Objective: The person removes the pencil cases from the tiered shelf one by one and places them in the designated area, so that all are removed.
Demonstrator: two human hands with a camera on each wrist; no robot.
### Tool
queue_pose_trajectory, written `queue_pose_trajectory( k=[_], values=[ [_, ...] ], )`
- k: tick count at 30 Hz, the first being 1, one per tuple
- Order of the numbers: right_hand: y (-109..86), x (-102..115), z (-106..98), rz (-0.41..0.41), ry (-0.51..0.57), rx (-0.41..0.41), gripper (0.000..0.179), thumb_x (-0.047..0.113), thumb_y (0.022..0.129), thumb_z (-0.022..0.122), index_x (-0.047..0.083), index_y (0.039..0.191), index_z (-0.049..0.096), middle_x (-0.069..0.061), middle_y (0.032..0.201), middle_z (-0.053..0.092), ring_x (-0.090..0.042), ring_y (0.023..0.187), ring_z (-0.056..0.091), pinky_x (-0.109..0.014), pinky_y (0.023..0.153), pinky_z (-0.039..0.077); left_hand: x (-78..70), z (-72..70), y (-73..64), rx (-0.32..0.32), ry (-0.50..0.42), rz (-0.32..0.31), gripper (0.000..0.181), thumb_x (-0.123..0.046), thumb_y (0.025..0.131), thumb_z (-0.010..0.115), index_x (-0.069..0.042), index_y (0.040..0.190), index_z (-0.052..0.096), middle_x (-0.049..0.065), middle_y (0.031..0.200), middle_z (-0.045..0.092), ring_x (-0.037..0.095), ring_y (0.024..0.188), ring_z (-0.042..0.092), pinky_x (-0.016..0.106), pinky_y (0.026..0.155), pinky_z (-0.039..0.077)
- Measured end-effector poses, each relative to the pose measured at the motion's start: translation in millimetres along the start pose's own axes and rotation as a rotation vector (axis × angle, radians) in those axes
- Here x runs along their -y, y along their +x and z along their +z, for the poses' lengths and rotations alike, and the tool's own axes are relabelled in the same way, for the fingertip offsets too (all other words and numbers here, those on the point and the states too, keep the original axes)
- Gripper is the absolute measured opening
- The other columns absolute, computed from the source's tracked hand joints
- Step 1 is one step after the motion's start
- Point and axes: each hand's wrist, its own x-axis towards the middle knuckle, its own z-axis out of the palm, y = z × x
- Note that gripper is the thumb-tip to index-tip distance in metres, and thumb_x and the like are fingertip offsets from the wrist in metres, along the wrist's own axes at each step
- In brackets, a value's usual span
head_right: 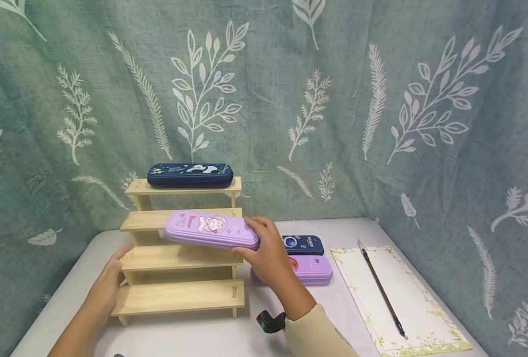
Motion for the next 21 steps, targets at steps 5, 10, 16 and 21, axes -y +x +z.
queue_pose_trajectory(
  k=[5,10,16,21],
  values=[
    [-8.8,-1,-7,0.032,0.011,0.009,0.078,0.029,0.077,0.095,0.013,0.146,0.062,-0.002,0.145,0.056,-0.026,0.138,0.055,-0.047,0.114,0.048,1.6,-0.9,1.2,0.012,-0.002,0.007,0.055,-0.040,0.116,0.013,-0.027,0.169,0.017,0.008,0.177,0.005,0.039,0.162,-0.003,0.069,0.126,0.001],
    [-17.8,-8,-13,0.053,0.016,0.010,0.079,0.028,0.075,0.097,0.015,0.145,0.063,-0.001,0.145,0.056,-0.026,0.137,0.055,-0.048,0.115,0.047,3.1,-0.8,1.5,0.015,-0.005,0.003,0.055,-0.041,0.116,0.013,-0.029,0.169,0.016,0.008,0.177,0.004,0.040,0.162,-0.003,0.069,0.126,0.001],
    [-28.9,-18,-22,0.071,0.022,0.006,0.079,0.027,0.073,0.098,0.016,0.144,0.064,-0.001,0.146,0.056,-0.026,0.137,0.055,-0.048,0.114,0.047,2.9,-0.3,1.2,0.022,-0.018,0.000,0.055,-0.041,0.116,0.013,-0.029,0.170,0.015,0.010,0.177,0.004,0.042,0.162,-0.001,0.070,0.126,0.003],
    [-35.8,-24,-30,0.094,0.029,0.006,0.080,0.026,0.072,0.098,0.017,0.144,0.064,-0.002,0.148,0.055,-0.028,0.140,0.052,-0.050,0.116,0.045,1.8,-0.9,-0.1,0.022,-0.007,-0.008,0.055,-0.041,0.115,0.012,-0.029,0.170,0.014,0.010,0.177,0.004,0.043,0.161,0.000,0.070,0.126,0.003]
  ],
)
